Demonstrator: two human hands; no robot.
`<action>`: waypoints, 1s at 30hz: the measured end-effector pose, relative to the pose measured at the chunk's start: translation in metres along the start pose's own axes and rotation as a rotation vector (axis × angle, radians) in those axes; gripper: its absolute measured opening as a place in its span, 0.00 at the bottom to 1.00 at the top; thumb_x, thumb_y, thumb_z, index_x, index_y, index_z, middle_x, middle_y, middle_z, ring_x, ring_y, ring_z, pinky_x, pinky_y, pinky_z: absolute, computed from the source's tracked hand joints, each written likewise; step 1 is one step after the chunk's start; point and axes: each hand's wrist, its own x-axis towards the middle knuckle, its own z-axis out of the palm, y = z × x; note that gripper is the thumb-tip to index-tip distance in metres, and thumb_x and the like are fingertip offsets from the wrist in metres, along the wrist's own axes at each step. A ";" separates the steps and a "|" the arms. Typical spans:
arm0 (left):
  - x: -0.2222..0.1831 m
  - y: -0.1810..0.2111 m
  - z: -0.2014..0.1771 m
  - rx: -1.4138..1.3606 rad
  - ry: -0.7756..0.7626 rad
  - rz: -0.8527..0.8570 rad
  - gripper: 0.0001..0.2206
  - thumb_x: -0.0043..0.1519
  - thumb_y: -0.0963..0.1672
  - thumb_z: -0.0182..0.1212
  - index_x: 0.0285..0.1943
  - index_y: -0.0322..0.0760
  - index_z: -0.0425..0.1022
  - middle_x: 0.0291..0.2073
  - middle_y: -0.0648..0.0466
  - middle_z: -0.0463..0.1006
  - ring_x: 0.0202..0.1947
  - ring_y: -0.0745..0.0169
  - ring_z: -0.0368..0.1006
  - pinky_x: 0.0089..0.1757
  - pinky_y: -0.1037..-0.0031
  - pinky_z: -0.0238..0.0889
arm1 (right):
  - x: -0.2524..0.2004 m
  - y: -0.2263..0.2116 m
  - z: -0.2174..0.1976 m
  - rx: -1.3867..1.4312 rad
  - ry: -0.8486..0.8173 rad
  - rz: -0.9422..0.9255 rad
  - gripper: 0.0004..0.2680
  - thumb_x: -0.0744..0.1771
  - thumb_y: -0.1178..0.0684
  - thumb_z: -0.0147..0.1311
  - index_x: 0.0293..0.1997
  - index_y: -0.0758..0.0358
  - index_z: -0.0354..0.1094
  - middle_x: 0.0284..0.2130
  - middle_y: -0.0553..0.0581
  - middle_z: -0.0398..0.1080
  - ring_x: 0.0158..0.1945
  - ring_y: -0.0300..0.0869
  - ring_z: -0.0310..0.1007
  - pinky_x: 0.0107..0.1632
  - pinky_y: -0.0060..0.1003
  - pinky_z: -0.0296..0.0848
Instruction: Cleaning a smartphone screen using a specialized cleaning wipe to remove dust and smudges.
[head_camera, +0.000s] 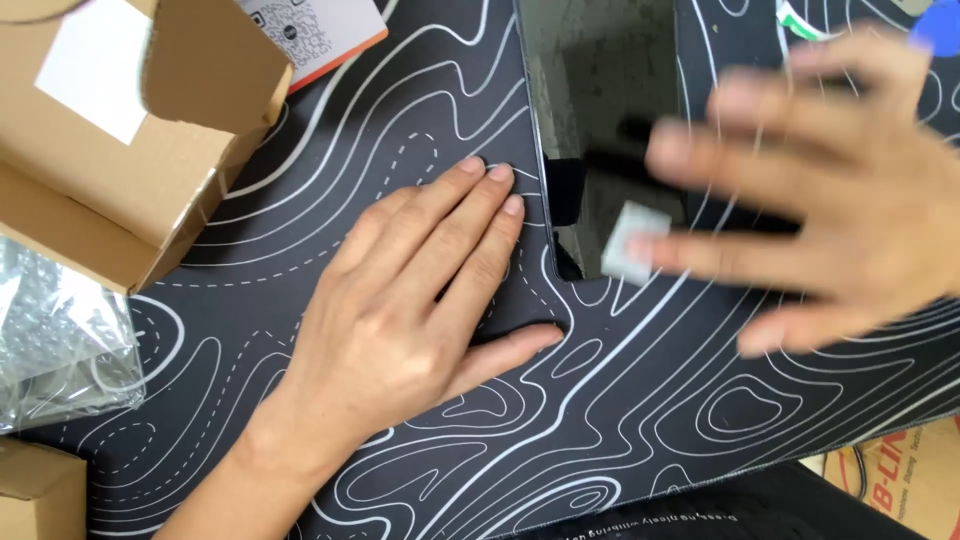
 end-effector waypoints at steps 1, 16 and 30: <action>0.000 -0.001 0.000 0.003 -0.001 -0.004 0.34 0.77 0.59 0.71 0.67 0.19 0.82 0.67 0.33 0.83 0.70 0.33 0.81 0.61 0.49 0.79 | 0.008 -0.003 0.002 0.002 0.002 -0.005 0.29 0.79 0.24 0.25 0.83 0.42 0.72 0.79 0.72 0.63 0.81 0.67 0.57 0.68 0.71 0.54; 0.000 -0.003 -0.002 -0.020 -0.005 -0.014 0.32 0.77 0.58 0.74 0.65 0.19 0.83 0.68 0.34 0.83 0.71 0.36 0.79 0.62 0.50 0.79 | 0.027 -0.005 -0.002 -0.048 -0.033 0.094 0.29 0.80 0.24 0.27 0.87 0.45 0.68 0.81 0.76 0.61 0.84 0.72 0.52 0.72 0.77 0.52; -0.001 -0.004 -0.002 -0.051 -0.011 -0.031 0.31 0.78 0.57 0.72 0.65 0.19 0.83 0.68 0.34 0.83 0.71 0.36 0.79 0.62 0.51 0.78 | 0.029 0.008 0.014 -0.118 -0.195 0.261 0.32 0.75 0.22 0.24 0.90 0.37 0.62 0.87 0.73 0.53 0.85 0.75 0.70 0.79 0.79 0.73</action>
